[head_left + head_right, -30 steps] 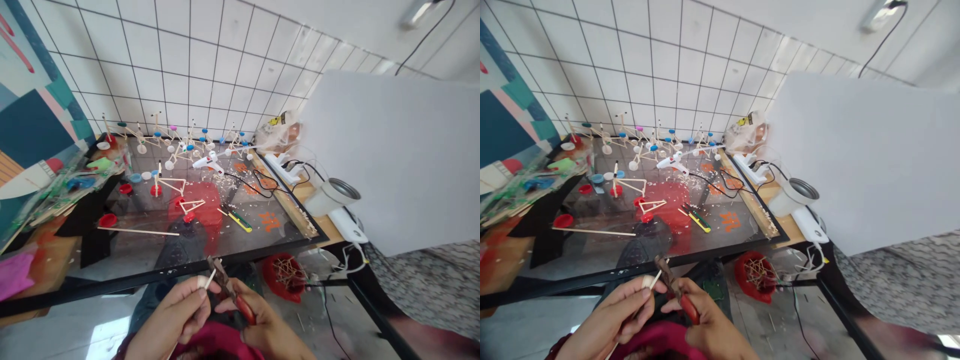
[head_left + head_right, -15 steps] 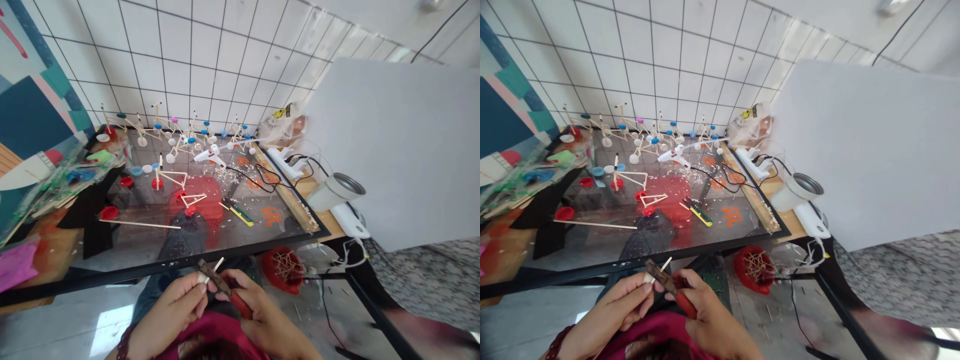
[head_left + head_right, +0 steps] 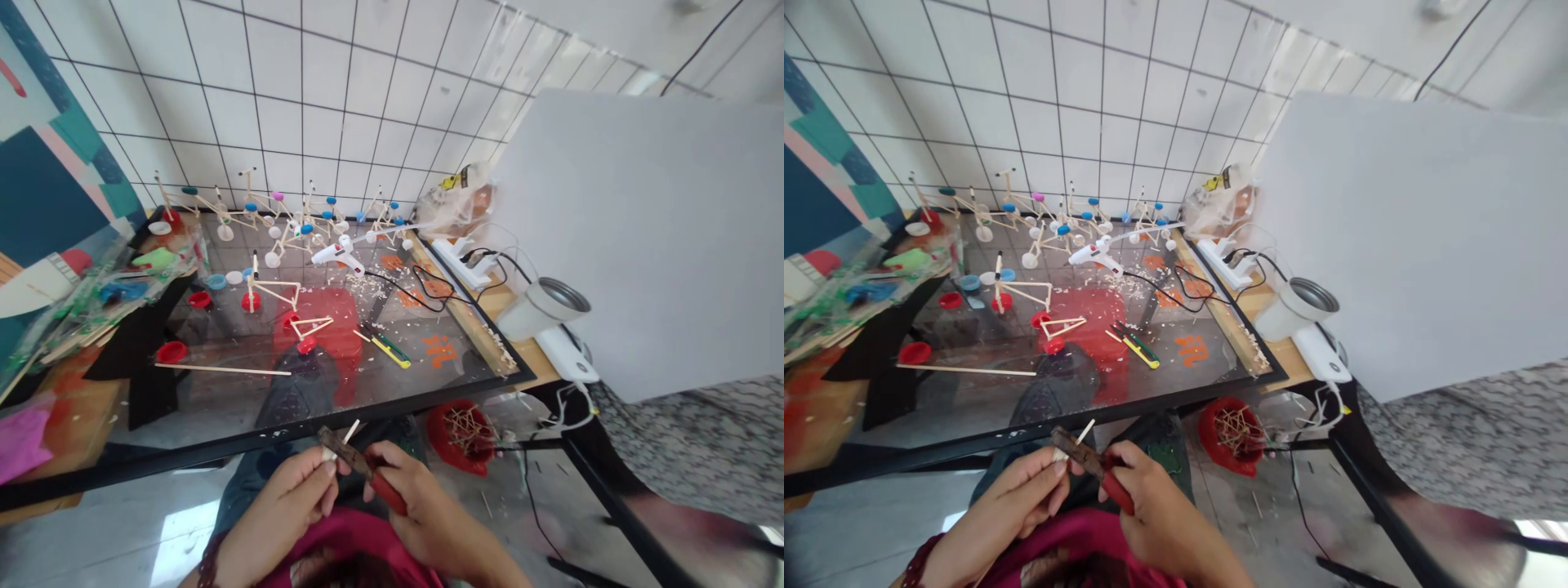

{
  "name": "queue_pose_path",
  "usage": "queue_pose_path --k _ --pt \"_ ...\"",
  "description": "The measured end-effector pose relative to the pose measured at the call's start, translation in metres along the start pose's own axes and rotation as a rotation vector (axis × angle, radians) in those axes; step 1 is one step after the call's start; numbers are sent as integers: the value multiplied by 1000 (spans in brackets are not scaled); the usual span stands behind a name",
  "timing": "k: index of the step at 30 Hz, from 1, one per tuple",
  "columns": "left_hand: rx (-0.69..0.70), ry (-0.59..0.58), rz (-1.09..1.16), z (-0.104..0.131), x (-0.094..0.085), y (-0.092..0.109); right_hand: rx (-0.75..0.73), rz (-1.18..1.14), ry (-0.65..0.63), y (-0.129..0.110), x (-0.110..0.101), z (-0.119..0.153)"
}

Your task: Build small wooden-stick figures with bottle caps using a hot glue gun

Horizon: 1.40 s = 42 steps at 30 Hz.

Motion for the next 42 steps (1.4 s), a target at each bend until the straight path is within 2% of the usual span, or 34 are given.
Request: queue_pose_path --k 5,11,16,21,24,27,30,35,38,42 --pt "29 81 -76 -1 5 -8 60 82 -65 7 0 2" --pt "-9 95 -34 -5 13 -23 77 73 -103 11 3 9" --pt "41 136 -71 -5 13 -20 79 84 -46 12 11 9" --pt "142 174 -212 1 15 -11 194 62 105 18 17 12" --pt "206 207 -297 7 17 0 189 113 62 9 11 11" --pt "283 204 -352 8 14 24 114 194 13 -10 -8 1" --pt "312 163 -289 0 2 55 43 207 15 -31 -32 -22" --pt "257 133 -132 -23 -25 98 49 253 -7 -49 -63 -62" --pt "244 118 -105 -30 -35 106 34 208 -63 -56 -73 -75" --pt "275 166 -175 -37 -39 103 88 201 -76 -56 -77 -81"
Point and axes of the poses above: each hand's wrist, its own z-axis away from the middle knuckle, its own x-axis out of the palm, y = z × x, the point moved 2 cm from there along -z, towards the middle knuckle, and after that the axes turned 5 degrees about -z, right-handed, at the moved point
